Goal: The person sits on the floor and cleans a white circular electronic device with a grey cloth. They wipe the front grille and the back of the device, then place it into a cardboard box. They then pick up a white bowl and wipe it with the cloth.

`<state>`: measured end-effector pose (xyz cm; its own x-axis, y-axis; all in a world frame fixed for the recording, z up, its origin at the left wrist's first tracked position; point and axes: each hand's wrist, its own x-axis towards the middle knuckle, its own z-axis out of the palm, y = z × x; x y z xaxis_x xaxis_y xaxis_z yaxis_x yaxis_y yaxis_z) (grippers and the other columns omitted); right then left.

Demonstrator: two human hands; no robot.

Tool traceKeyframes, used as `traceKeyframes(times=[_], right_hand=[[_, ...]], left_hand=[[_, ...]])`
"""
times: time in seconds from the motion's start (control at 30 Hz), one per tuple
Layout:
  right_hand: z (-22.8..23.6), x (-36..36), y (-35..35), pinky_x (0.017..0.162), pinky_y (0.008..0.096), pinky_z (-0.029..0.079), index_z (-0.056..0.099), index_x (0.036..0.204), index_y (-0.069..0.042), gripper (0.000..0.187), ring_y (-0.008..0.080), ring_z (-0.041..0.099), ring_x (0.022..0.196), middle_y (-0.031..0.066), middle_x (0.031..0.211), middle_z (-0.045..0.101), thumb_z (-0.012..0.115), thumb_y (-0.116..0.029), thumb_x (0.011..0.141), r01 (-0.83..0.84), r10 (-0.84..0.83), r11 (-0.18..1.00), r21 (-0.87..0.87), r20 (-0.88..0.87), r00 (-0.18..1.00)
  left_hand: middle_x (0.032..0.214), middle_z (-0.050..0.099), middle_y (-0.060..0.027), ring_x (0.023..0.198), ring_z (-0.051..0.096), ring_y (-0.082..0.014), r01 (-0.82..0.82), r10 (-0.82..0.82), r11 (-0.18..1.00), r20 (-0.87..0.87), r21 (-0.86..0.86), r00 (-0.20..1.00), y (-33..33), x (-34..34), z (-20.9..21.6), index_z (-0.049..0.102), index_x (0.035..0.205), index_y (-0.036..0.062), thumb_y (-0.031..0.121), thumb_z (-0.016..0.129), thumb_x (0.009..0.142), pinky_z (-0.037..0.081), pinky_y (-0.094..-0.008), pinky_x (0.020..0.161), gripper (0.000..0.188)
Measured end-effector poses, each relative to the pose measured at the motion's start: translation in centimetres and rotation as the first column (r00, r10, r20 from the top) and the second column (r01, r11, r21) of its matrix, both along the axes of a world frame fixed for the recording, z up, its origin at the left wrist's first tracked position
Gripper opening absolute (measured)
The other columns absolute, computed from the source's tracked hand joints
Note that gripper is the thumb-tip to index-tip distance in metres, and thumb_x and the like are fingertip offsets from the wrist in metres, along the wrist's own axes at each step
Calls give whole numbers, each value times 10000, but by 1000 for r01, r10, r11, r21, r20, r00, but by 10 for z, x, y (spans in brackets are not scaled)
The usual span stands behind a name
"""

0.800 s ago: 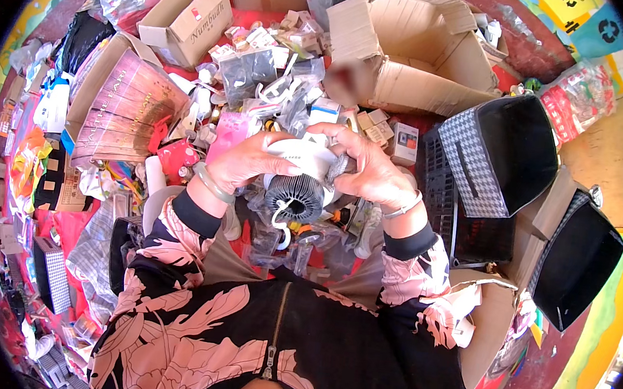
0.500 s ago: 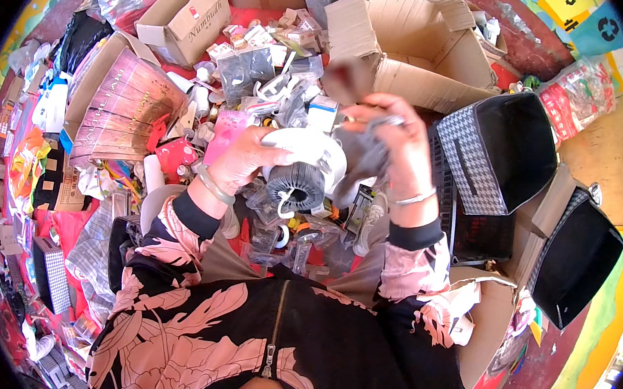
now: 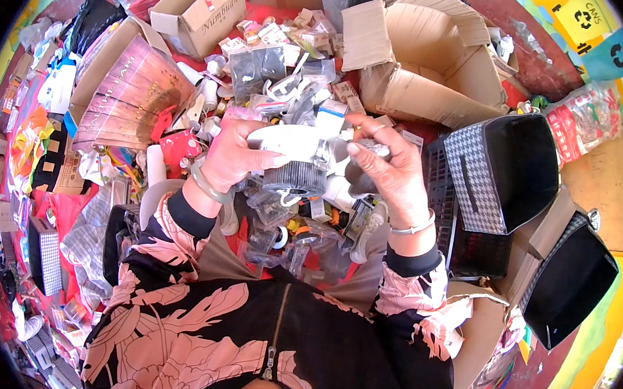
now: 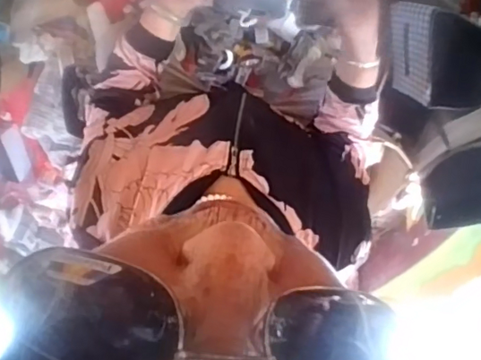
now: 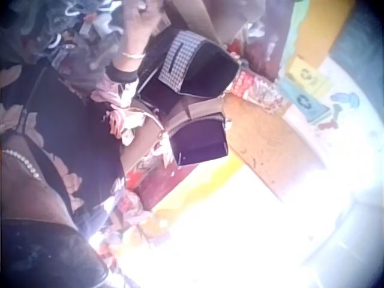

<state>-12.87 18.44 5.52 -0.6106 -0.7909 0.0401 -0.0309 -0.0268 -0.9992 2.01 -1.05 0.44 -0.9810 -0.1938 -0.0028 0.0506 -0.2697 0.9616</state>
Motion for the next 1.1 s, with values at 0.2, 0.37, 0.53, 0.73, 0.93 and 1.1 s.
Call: traceKeyframes(times=[0.2, 0.37, 0.53, 0.73, 0.93, 1.1], right_hand=[[-9, 0, -4, 736, 219, 415, 652, 1016, -45, 243, 86, 524, 785, 6, 901, 587, 676, -80, 777, -36, 46, 998, 54, -205, 978], [-10, -3, 0, 701, 203, 408, 626, 1002, -43, 210, 69, 508, 773, -4, 896, 587, 644, -111, 805, 6, -6, 1000, 2, 128, 992], [-4, -5, 0, 696, 225, 421, 525, 1034, -26, 264, 104, 520, 770, 49, 893, 577, 587, -141, 805, 19, 42, 986, -167, 354, 934], [-8, -7, 4, 761, 244, 454, 565, 961, -3, 159, 118, 553, 845, 42, 953, 581, 545, 12, 804, -34, 96, 977, -212, 288, 953], [-8, 10, -13, 824, 244, 447, 596, 894, -15, 220, 104, 549, 889, 28, 987, 585, 596, 127, 727, 142, -99, 975, -173, 234, 967], [-6, 28, -36, 720, 279, 444, 613, 875, -37, 276, 198, 548, 816, 77, 908, 543, 648, 66, 621, 218, -317, 948, -230, -649, 692]], left_hand=[[879, 653, -53, 787, 590, -83, -16, 11, 987, -32, -161, 999, 4, -2, -10, 622, 1011, -41, 89, 731, 733, 489, -229, 693, 326], [871, 647, -41, 756, 586, -80, -50, 48, 995, -28, -81, 998, 4, -1, -3, 622, 1006, -38, 67, 722, 725, 473, -218, 674, 316], [868, 646, -18, 744, 578, -63, -167, 170, 985, -161, 31, 972, 0, 0, -9, 634, 1008, -8, 65, 723, 731, 465, -206, 662, 299], [880, 641, -23, 783, 573, -61, -234, 227, 972, -154, -27, 962, 2, -3, -9, 634, 1000, -15, 62, 722, 735, 471, -209, 692, 290], [881, 648, -31, 781, 576, -69, -323, 301, 942, -193, -94, 934, 10, -8, -8, 630, 1004, -24, 64, 716, 740, 475, -220, 705, 292], [852, 657, -34, 747, 572, -59, -337, 293, 890, -179, -309, 939, 18, -7, 4, 635, 1014, -6, 78, 720, 735, 478, -224, 676, 304]])
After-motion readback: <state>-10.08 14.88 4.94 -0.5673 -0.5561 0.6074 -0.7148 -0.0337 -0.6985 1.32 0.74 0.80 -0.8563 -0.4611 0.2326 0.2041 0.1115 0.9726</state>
